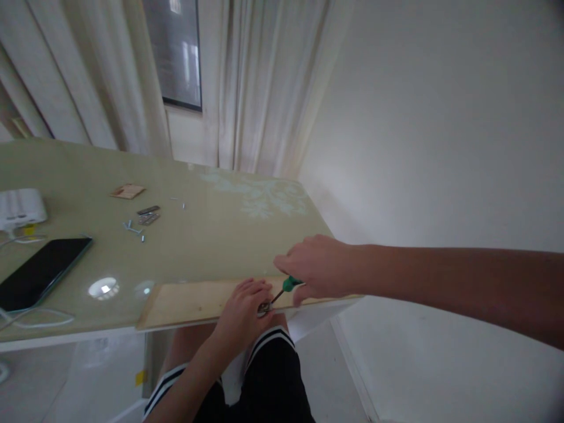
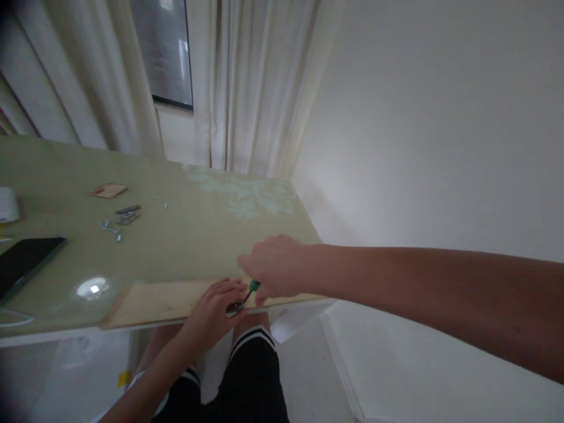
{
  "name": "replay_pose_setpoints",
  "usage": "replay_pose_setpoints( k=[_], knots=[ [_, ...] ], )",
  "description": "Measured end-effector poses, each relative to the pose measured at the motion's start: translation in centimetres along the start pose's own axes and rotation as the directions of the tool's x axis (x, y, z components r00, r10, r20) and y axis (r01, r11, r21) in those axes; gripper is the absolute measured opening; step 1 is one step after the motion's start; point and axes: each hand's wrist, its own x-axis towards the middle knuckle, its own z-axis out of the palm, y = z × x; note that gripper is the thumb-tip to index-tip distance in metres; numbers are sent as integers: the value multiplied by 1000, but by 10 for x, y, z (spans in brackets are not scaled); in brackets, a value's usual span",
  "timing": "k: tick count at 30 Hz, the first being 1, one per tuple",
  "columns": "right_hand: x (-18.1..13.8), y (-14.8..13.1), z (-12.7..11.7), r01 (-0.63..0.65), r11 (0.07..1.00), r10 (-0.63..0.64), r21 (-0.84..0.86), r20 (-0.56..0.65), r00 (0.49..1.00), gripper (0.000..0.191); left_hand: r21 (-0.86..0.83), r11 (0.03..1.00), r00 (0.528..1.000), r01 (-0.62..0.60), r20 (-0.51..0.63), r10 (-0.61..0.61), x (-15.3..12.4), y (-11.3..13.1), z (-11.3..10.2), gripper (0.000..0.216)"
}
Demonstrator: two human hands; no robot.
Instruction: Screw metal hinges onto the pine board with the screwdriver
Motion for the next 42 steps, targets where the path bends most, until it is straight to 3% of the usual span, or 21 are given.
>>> replay_pose_setpoints(
  k=[2, 3, 6, 8, 9, 12, 14, 16, 19, 21, 22, 24, 26, 28, 30, 32, 34, 36, 38, 40, 42],
  knots=[
    [0, 2, -2, 256, 965, -258, -47, -24, 966, 24, 8, 1000, 1000, -3, -7, 3, 0, 0, 0, 24],
    [1, 3, -3, 286, 957, -288, -56, -26, 957, 23, 9, 1000, 1000, -6, -6, 6, 0, 0, 0, 25],
    [7, 4, -3, -63, 995, 52, 84, 131, 990, 21, 10, 1000, 1000, -12, 17, 12, 1, -1, -1, 25],
    [12, 6, -3, -300, 940, 250, 162, 271, 930, 38, 13, 1000, 999, -9, 39, 8, 1, -2, -1, 23],
    [13, 8, -3, -321, 932, 266, 169, 283, 921, 41, 17, 1000, 999, -8, 48, 7, 1, -3, 0, 22],
    [10, 11, -2, -40, 998, 35, 50, 98, 995, 36, 30, 999, 998, -18, 60, 16, -1, -5, 2, 29],
    [7, 11, 0, 244, 967, -244, -70, 2, 970, 27, 40, 999, 998, -28, 53, 26, -2, -7, 4, 29],
    [5, 8, 3, 335, 938, -336, -94, -1, 942, 23, 46, 998, 998, -41, 51, 38, -2, -8, 5, 20],
    [10, 5, 6, -94, 991, 90, 91, 45, 995, 25, 45, 996, 996, -71, 56, 68, -3, -11, 6, 12],
    [14, 6, 8, -346, 913, 324, 218, 130, 937, 38, 49, 993, 993, -112, 28, 111, -5, -13, 8, 10],
    [14, 7, 8, -378, 892, 349, 245, 155, 924, 41, 58, 989, 990, -140, -2, 140, -7, -13, 9, 7],
    [12, 8, 10, -288, 934, 266, 211, 127, 955, 41, 92, 974, 972, -205, -97, 214, -11, -15, 12, 2],
    [6, 6, 12, -63, 995, 61, 81, 23, 998, 39, 144, 954, 940, -262, -185, 286, -14, -16, 14, 8],
    [2, 1, 13, 199, 979, -202, -49, -47, 978, 21, 195, 936, 916, -293, -225, 333, -15, -16, 15, 14],
    [3, -2, 13, 269, 961, -272, -61, -53, 961, 19, 232, 919, 902, -317, -226, 368, -16, -16, 14, 18],
    [11, -1, 11, 43, 997, -46, 70, 38, 998, 12, 248, 908, 895, -338, -215, 392, -15, -16, 14, 18],
    [21, 5, 8, -264, 938, 208, 224, 246, 947, 26, 250, 905, 897, -345, -197, 396, -15, -18, 13, 16],
    [28, 11, 3, -356, 893, 243, 276, 371, 896, 34, 249, 908, 901, -338, -194, 389, -16, -19, 14, 15],
    [28, 12, -2, -239, 952, 177, 193, 292, 940, 27, 255, 907, 897, -336, -207, 390, -17, -20, 15, 15],
    [23, 9, -6, 14, 1000, -15, 11, 108, 994, 17, 262, 906, 894, -332, -219, 391, -18, -19, 15, 16],
    [17, 3, -7, 290, 950, -291, -114, 8, 957, 21, 272, 908, 896, -319, -224, 383, -18, -17, 14, 18]
  ],
)
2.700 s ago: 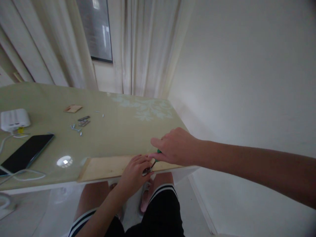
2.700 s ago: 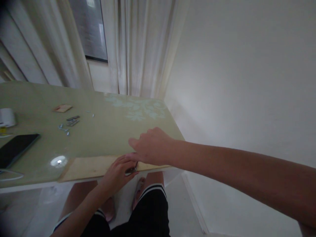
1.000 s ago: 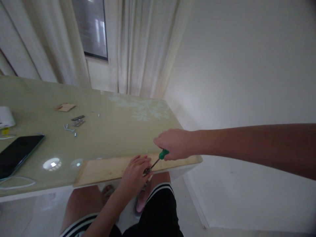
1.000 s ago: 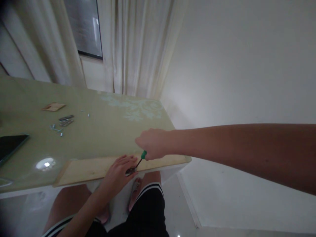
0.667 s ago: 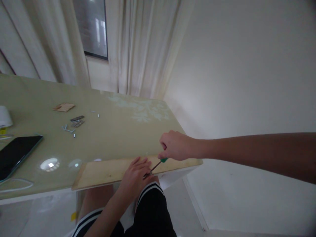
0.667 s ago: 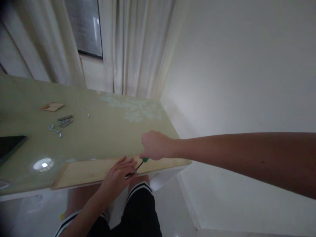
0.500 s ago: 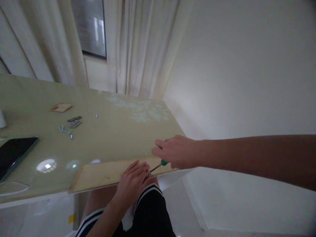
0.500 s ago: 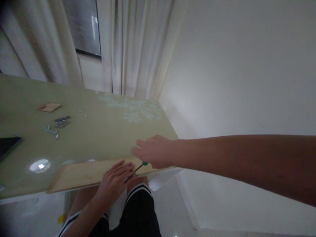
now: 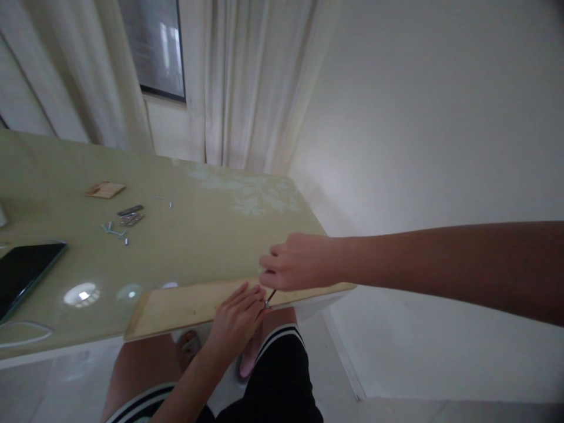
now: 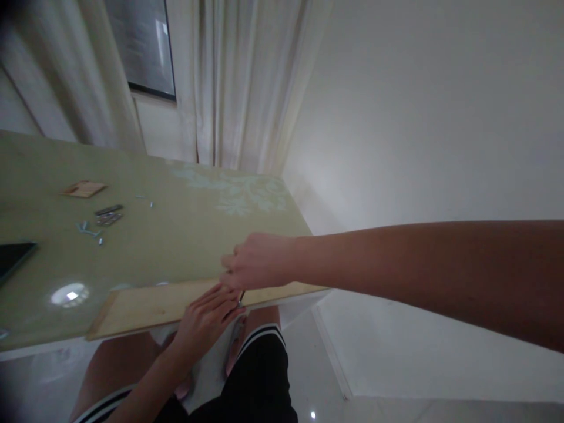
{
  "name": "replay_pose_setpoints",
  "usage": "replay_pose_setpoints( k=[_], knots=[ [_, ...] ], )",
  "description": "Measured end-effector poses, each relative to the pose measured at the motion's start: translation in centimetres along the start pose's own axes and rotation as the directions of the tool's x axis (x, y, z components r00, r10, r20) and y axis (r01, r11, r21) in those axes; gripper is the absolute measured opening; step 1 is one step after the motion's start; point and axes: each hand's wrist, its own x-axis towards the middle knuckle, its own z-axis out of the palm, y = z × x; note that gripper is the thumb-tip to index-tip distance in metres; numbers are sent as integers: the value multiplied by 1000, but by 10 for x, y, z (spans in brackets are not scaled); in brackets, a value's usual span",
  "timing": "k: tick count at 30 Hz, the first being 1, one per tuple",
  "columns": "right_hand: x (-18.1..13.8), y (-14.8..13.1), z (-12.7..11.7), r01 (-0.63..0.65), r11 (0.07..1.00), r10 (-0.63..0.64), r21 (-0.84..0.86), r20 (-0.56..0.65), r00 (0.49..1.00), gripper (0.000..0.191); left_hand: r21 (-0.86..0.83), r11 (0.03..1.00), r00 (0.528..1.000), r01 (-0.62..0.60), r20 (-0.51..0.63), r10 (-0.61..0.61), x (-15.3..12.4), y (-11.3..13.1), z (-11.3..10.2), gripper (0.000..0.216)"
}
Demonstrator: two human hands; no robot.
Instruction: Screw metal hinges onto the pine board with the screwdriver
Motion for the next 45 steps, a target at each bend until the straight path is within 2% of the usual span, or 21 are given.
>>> replay_pose_setpoints(
  k=[2, 4, 6, 8, 10, 12, 15, 16, 18, 20, 22, 26, 29, 32, 34, 36, 38, 40, 42, 43, 45],
  knots=[
    [-3, -5, 0, 96, 995, -96, 6, -16, 995, 26, 7, 1000, 1000, 2, 3, -2, 1, 1, -1, 21],
    [-2, -6, 2, -156, 980, 148, 122, 76, 986, 16, 3, 1000, 1000, -12, 0, 12, 2, 1, -2, 21],
    [-1, -6, 4, -478, 850, 433, 220, 222, 873, 28, -8, 1000, 999, -29, -13, 29, 3, 1, -1, 21],
    [0, -7, 4, -574, 784, 512, 237, 277, 814, 35, -9, 999, 999, -30, -27, 30, 3, 1, -1, 23],
    [-2, -9, 4, -428, 890, 406, 159, 152, 901, 23, -3, 1000, 999, -24, -23, 24, 3, 1, 0, 23],
    [-5, -11, 4, -116, 993, 116, 9, -23, 993, 17, 5, 1000, 1000, -16, -2, 16, 3, 2, -1, 24],
    [-7, -9, 6, 231, 967, -240, -104, -81, 967, 32, 17, 1000, 1000, -13, 6, 13, 4, 3, -2, 25],
    [-6, -7, 7, 185, 981, -188, -65, -51, 981, 28, 16, 1000, 1000, -13, -1, 13, 4, 3, -2, 24],
    [-1, -2, 9, -152, 983, 145, 99, 76, 986, 14, 12, 1000, 1000, -19, -7, 19, 3, 2, -1, 19],
    [4, 3, 10, -477, 840, 408, 259, 277, 870, 29, 11, 1000, 1000, -29, 2, 29, 2, 0, 0, 15],
    [7, 4, 10, -565, 768, 452, 302, 370, 812, 41, 16, 999, 999, -40, 11, 40, 1, -1, 1, 15],
    [-1, -4, 4, -167, 983, 161, 78, 80, 984, 21, 21, 999, 999, -38, 2, 38, -1, -2, 2, 19],
    [-4, -11, -2, 186, 981, -186, -55, -3, 983, 27, 18, 999, 1000, -27, 2, 27, -1, -1, 1, 24],
    [5, -8, -4, -140, 986, 130, 95, 103, 986, 13, 26, 999, 999, -32, -3, 32, 1, 1, 0, 25],
    [13, -1, -3, -452, 859, 396, 241, 248, 884, 27, 31, 999, 999, -39, 2, 39, 3, 2, -2, 25],
    [16, 5, -2, -534, 793, 446, 292, 318, 837, 40, 28, 998, 999, -49, 9, 49, 4, 2, -3, 24],
    [14, 8, -1, -401, 888, 350, 226, 236, 907, 36, 25, 998, 998, -56, 5, 56, 5, 2, -4, 23],
    [6, 8, -1, -112, 990, 103, 91, 96, 990, 23, 27, 998, 999, -51, 5, 51, 4, 1, -4, 21],
    [0, 6, -1, 168, 986, -168, -9, 21, 986, 21, 30, 999, 999, -40, 11, 39, 3, 1, -3, 21],
    [-2, 5, -1, 219, 976, -219, -16, 16, 976, 25, 30, 999, 999, -36, 9, 36, 2, 1, -2, 22],
    [-1, 3, 1, 28, 996, -34, 81, 73, 997, 19, 25, 999, 999, -36, 0, 36, 0, 1, 0, 21]
  ],
)
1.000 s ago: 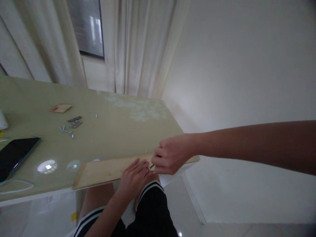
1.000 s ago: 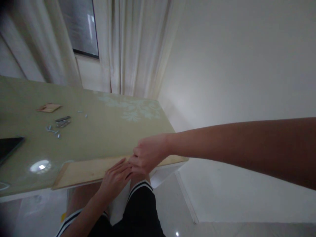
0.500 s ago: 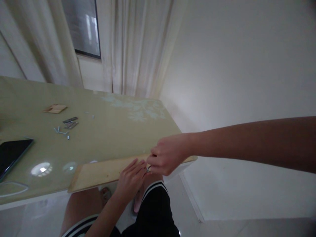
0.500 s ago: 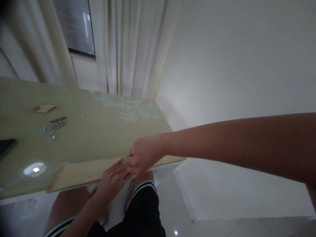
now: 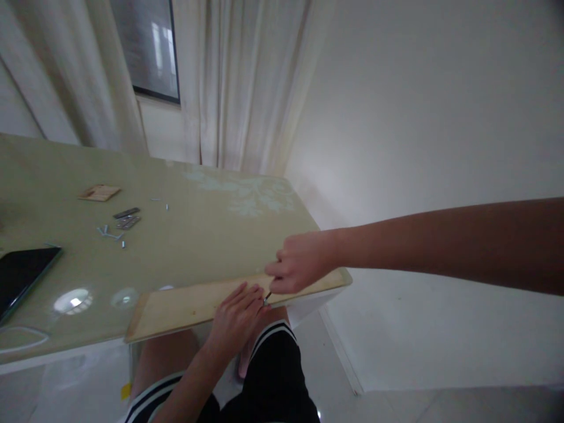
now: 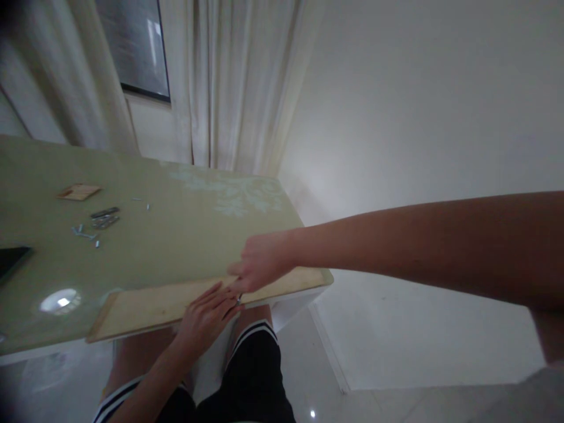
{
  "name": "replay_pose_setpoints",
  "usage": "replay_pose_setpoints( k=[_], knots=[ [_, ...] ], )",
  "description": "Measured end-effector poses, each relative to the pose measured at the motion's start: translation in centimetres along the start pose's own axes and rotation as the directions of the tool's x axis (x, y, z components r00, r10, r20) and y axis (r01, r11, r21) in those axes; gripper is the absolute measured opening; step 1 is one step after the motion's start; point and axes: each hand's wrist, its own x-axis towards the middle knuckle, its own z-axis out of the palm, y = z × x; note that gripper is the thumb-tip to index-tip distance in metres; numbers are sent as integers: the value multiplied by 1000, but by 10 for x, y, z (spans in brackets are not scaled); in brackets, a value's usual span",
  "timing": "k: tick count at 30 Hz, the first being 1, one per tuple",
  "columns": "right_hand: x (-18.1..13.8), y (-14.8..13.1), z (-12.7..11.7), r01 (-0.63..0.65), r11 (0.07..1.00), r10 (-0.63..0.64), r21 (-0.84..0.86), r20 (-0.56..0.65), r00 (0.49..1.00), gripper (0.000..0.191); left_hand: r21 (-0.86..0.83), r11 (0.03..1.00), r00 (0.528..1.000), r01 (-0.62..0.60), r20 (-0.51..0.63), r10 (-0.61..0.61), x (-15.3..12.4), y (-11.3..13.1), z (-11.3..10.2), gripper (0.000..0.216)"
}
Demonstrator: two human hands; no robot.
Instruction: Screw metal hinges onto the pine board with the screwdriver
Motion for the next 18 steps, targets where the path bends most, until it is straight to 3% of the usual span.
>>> replay_pose_setpoints(
  k=[1, 3, 4, 5, 7, 9, 11, 12, 13, 15, 16, 17, 18],
  knots=[
    [2, -1, 1, -190, 977, 185, 101, 52, 981, 14, -2, 1000, 1000, -4, -4, 4, -1, 0, 1, 21],
    [7, -3, 1, -527, 803, 489, 279, 198, 850, 31, -4, 1000, 1000, -16, 0, 16, -2, -1, 3, 19],
    [9, -5, 1, -607, 728, 555, 319, 247, 795, 38, -5, 1000, 1000, -23, 2, 23, -2, -2, 3, 18],
    [10, -6, 1, -627, 710, 573, 319, 254, 779, 39, -4, 1000, 1000, -29, 0, 29, -2, -2, 3, 18],
    [7, -11, 2, -503, 839, 481, 208, 150, 864, 28, 2, 999, 999, -36, -10, 36, -2, -2, 2, 18],
    [0, -16, 3, -207, 978, 207, 11, 20, 978, 18, 9, 1000, 1000, -30, -4, 30, -1, -3, 1, 19],
    [-6, -20, 5, 80, 988, -85, -133, -32, 996, 29, 14, 1000, 1000, -25, 10, 25, 0, -2, -1, 21],
    [-7, -21, 6, 144, 977, -152, -156, -37, 988, 34, 13, 1000, 1000, -24, 15, 24, 0, -2, -1, 22],
    [-6, -20, 6, 129, 982, -135, -140, -34, 990, 33, 10, 1000, 1000, -26, 16, 26, 0, -2, -1, 22],
    [0, -15, 5, -122, 993, 122, -1, -2, 993, 16, 0, 1000, 1000, -24, 15, 24, 0, -2, -1, 22],
    [5, -11, 4, -295, 949, 290, 111, 59, 955, 12, -6, 1000, 1000, -17, 14, 17, 1, -1, -1, 21],
    [9, -6, 3, -466, 857, 443, 221, 145, 885, 20, -10, 1000, 1000, -9, 13, 9, 1, -1, 0, 21],
    [14, -2, 2, -565, 761, 507, 320, 251, 825, 28, -13, 1000, 1000, 1, 10, 0, 1, -1, 0, 20]
  ],
)
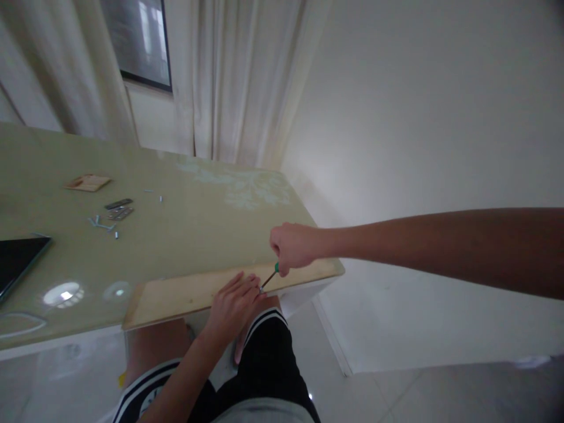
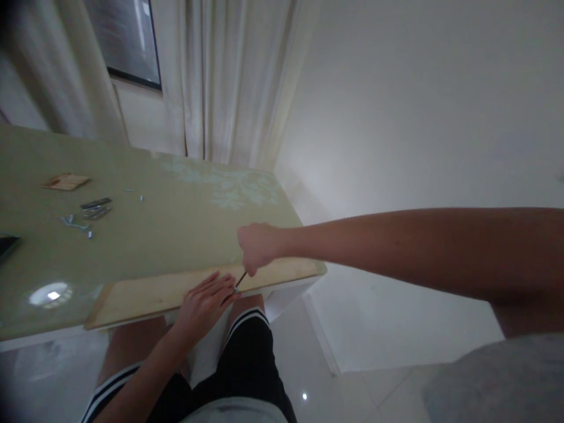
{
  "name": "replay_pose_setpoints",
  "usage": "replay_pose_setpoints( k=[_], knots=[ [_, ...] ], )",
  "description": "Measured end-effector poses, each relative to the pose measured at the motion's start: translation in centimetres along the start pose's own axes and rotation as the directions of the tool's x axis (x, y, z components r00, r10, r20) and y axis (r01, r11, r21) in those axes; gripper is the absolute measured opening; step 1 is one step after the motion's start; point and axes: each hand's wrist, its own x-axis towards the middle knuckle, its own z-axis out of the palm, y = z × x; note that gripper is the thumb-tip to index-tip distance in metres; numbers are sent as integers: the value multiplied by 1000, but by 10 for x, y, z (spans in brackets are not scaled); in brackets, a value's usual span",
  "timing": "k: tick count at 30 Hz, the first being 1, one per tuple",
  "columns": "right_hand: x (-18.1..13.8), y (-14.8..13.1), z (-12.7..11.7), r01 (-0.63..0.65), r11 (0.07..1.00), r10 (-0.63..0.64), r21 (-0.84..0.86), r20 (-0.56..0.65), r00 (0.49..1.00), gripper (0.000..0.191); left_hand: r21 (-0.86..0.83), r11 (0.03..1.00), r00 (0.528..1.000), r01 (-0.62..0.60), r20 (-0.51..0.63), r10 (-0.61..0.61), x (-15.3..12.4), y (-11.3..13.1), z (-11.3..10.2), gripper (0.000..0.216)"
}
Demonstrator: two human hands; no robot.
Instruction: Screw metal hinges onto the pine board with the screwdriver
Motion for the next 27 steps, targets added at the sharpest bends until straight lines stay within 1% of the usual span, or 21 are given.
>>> replay_pose_setpoints(
  k=[2, 3, 5, 6, 8, 9, 10, 11, 12, 13, 14, 15, 16, 18, 20, 21, 22, 24, 25, 26, 27],
  knots=[
    [7, 2, -4, -78, 989, 65, 122, 104, 992, 34, 1, 1000, 1000, 12, -14, -12, 0, 1, 1, 20],
    [7, 3, -4, -49, 994, 39, 100, 96, 995, 34, 4, 1000, 1000, 15, -20, -15, 0, 1, 1, 20],
    [0, 4, -1, 108, 990, -111, -95, -25, 994, 31, 8, 1000, 1000, 17, -25, -16, 1, 2, 1, 20],
    [-5, 5, 1, 223, 947, -246, -233, -72, 967, 28, 11, 1000, 1000, 15, -22, -15, 1, 1, 0, 20],
    [-14, 5, 7, 461, 763, -540, -453, -56, 840, 20, 18, 1000, 1000, 6, -6, -6, 1, 1, -2, 19],
    [-18, 5, 9, 545, 672, -636, -502, -13, 772, 25, 22, 1000, 1000, -1, 2, 1, 1, 0, -2, 20],
    [-19, 4, 10, 586, 626, -675, -514, 21, 738, 29, 25, 1000, 1000, -8, 5, 8, 1, 0, -3, 20],
    [-18, 4, 10, 575, 652, -655, -495, 16, 756, 28, 25, 1000, 1000, -15, 4, 14, 0, -1, -3, 20],
    [-16, 4, 9, 508, 740, -574, -441, -21, 819, 21, 22, 1000, 1000, -20, 0, 20, 0, -1, -2, 19],
    [-12, 3, 7, 388, 855, -434, -345, -63, 899, 12, 18, 1000, 1000, -22, -3, 22, -1, -1, -1, 19],
    [-8, 2, 4, 240, 948, -261, -211, -76, 962, 14, 13, 1000, 1000, -19, -5, 20, -1, -1, 0, 18],
    [-3, 0, 1, 97, 993, -101, -69, -49, 994, 22, 8, 1000, 1000, -14, -4, 14, -2, -1, 0, 18],
    [2, -2, -2, -12, 999, 12, 40, -1, 1000, 29, 5, 1000, 1000, -8, 0, 8, -2, -1, 1, 18],
    [7, -6, -7, -78, 992, 74, 95, 48, 996, 37, 2, 1000, 1000, 5, 6, -5, -2, 0, 2, 18],
    [6, -9, -10, 32, 998, -33, -48, -16, 999, 42, 5, 1000, 1000, 9, 4, -9, -1, 2, 0, 18],
    [3, -10, -10, 132, 977, -141, -165, -49, 989, 42, 7, 1000, 1000, 11, 2, -11, 0, 2, -1, 18],
    [0, -9, -9, 251, 925, -277, -286, -52, 959, 39, 9, 1000, 1000, 12, 3, -12, 1, 3, -2, 19],
    [-5, -5, -7, 484, 736, -536, -473, 31, 844, 21, 9, 1000, 1000, 10, 12, -10, 3, 3, -5, 19],
    [-7, -2, -5, 562, 638, -619, -527, 83, 781, 18, 8, 1000, 1000, 7, 15, -7, 3, 4, -5, 19],
    [-8, 1, -3, 603, 572, -661, -556, 124, 740, 23, 9, 1000, 1000, 6, 18, -7, 3, 4, -5, 20],
    [-8, 3, -1, 611, 555, -665, -564, 140, 734, 28, 9, 1000, 1000, 6, 18, -6, 2, 4, -5, 20]
  ],
)
